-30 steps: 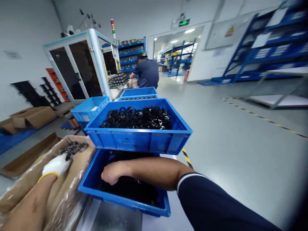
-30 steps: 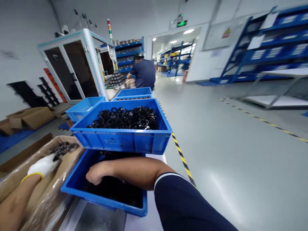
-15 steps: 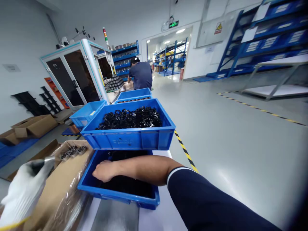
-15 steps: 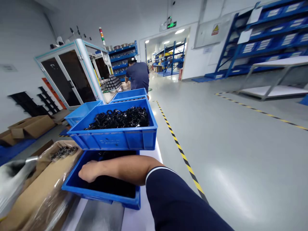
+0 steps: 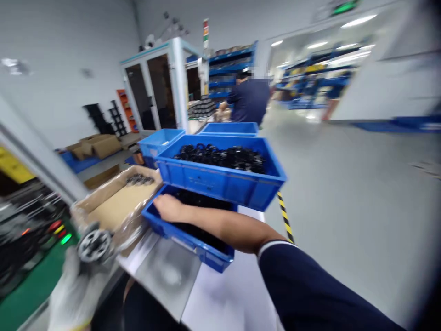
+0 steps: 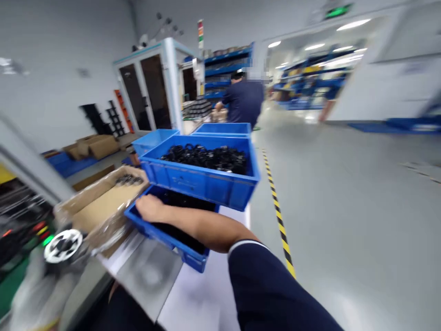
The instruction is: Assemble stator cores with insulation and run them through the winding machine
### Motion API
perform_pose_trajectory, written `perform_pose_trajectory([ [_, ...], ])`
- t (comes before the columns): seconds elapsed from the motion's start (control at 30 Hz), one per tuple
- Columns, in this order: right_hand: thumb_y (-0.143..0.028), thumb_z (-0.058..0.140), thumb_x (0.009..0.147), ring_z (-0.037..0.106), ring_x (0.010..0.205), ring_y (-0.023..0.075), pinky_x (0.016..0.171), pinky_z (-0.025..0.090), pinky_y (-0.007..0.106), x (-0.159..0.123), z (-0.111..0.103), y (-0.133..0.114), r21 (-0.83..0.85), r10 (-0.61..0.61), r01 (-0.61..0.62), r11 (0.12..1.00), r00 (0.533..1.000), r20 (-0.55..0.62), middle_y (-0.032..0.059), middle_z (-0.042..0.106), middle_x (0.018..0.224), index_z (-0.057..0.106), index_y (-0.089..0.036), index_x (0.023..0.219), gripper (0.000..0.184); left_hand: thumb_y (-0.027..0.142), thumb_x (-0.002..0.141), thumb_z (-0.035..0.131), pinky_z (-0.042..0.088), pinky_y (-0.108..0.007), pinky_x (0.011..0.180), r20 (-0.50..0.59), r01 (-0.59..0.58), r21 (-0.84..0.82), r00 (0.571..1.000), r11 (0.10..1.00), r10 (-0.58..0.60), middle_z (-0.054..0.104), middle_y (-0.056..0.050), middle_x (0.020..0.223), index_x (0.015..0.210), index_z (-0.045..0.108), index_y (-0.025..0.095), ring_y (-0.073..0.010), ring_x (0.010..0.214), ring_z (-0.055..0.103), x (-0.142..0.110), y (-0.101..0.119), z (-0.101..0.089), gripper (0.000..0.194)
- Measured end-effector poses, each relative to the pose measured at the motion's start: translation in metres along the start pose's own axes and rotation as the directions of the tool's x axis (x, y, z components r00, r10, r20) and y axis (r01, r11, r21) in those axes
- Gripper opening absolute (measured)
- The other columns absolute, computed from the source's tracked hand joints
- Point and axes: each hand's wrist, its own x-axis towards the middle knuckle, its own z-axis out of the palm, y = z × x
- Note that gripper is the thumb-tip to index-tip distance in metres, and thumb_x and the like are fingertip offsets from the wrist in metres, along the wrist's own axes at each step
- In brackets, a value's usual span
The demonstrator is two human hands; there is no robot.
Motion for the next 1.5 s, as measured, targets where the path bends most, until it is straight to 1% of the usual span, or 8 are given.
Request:
perform_pose_trajectory([
  [0.07, -0.006, 0.058, 0.092, 0.07, 0.112, 0.0282, 0.105, 0.059, 0.045, -0.004, -0.002, -0.002, 0.028, -0.041, 0.045, 0.999, 0.992, -0.116, 0.023, 0.068, 0.118, 0.067, -0.003, 0.114, 0.025, 0.067, 0.086, 0.071, 0.067, -0.035, 0.086, -0.125, -0.052, -0.293, 0.992, 0.955, 0.016, 0.079, -0.003, 0.126, 0.141, 0.068, 0.038, -0.0271, 0.114, 0.074, -0.015, -0.002, 0.019, 0.063],
  [0.17, -0.014, 0.06, 0.096, 0.063, 0.123, 0.026, 0.111, 0.055, 0.044, -0.005, -0.006, -0.004, 0.102, -0.171, 0.216, 0.971, 0.927, -0.335, 0.0197, 0.059, 0.131, 0.064, -0.009, 0.127, 0.031, 0.055, 0.088, 0.078, 0.064, -0.026, 0.075, -0.013, -0.046, -0.463, 0.999, 0.885, 0.045, 0.08, -0.011, 0.111, 0.132, 0.073, 0.02, -0.02, 0.091, 0.075, -0.017, 0.0, 0.031, 0.056],
  [0.3, -0.016, 0.067, 0.094, 0.064, 0.12, 0.0248, 0.102, 0.061, 0.04, -0.015, -0.021, -0.034, 0.088, -0.404, 0.64, 0.763, 0.579, -0.709, 0.0165, 0.061, 0.126, 0.064, -0.013, 0.127, 0.033, 0.052, 0.087, 0.082, 0.062, -0.024, 0.077, 0.085, -0.025, -0.505, 0.993, 0.863, 0.079, 0.078, -0.01, 0.107, 0.129, 0.074, 0.018, -0.0178, 0.092, 0.073, -0.023, 0.0, 0.026, 0.054],
  [0.37, -0.017, 0.068, 0.096, 0.066, 0.118, 0.0241, 0.102, 0.06, 0.04, -0.023, -0.027, -0.057, 0.08, -0.458, 0.728, 0.681, 0.509, -0.729, 0.0159, 0.064, 0.123, 0.062, -0.014, 0.131, 0.035, 0.054, 0.087, 0.081, 0.062, -0.026, 0.082, 0.083, -0.038, -0.508, 0.992, 0.861, 0.093, 0.077, -0.008, 0.111, 0.129, 0.074, 0.021, -0.0188, 0.098, 0.073, -0.027, -0.001, 0.024, 0.053],
  [0.7, -0.028, 0.079, 0.092, 0.068, 0.113, 0.0249, 0.097, 0.062, 0.039, -0.041, 0.0, -0.088, 0.142, -0.446, 0.781, 0.608, 0.484, -0.753, 0.0182, 0.067, 0.12, 0.057, -0.012, 0.142, 0.057, 0.047, 0.092, 0.077, 0.056, -0.028, 0.101, 0.041, -0.178, -0.181, 0.981, 0.967, 0.188, 0.071, -0.006, 0.134, 0.147, 0.062, 0.029, -0.0229, 0.116, 0.07, -0.045, -0.028, 0.017, 0.06],
  [0.93, -0.017, 0.073, 0.094, 0.066, 0.117, 0.0252, 0.096, 0.061, 0.041, -0.041, 0.008, -0.086, 0.092, -0.507, 0.801, 0.592, 0.458, -0.73, 0.0188, 0.068, 0.12, 0.056, -0.012, 0.143, 0.053, 0.025, 0.071, 0.092, 0.047, -0.035, 0.119, 0.036, -0.205, 0.145, 0.979, 0.968, 0.202, 0.067, -0.001, 0.144, 0.152, 0.056, 0.034, -0.0323, 0.14, 0.058, -0.053, -0.03, 0.012, 0.09],
  [1.3, -0.038, 0.083, 0.089, 0.065, 0.114, 0.0271, 0.093, 0.061, 0.045, -0.036, 0.02, -0.083, -0.023, -0.579, 0.789, 0.615, 0.431, -0.692, 0.0194, 0.07, 0.114, 0.059, -0.01, 0.137, 0.061, 0.033, 0.087, 0.078, 0.031, -0.044, 0.131, 0.11, -0.13, 0.125, 0.987, 0.984, 0.116, 0.064, -0.005, 0.15, 0.145, 0.065, 0.027, -0.0322, 0.148, 0.05, -0.054, -0.042, 0.013, 0.059],
  [1.5, -0.049, 0.076, 0.093, 0.067, 0.117, 0.0292, 0.097, 0.06, 0.046, -0.027, 0.009, -0.069, -0.014, -0.576, 0.744, 0.667, 0.505, -0.643, 0.0213, 0.069, 0.123, 0.06, -0.011, 0.139, 0.062, 0.045, 0.101, 0.056, 0.033, -0.045, 0.13, 0.092, -0.313, 0.042, 0.947, 0.949, 0.308, 0.06, -0.008, 0.153, 0.149, 0.06, 0.027, -0.0302, 0.149, 0.048, -0.029, -0.056, 0.027, 0.052],
])
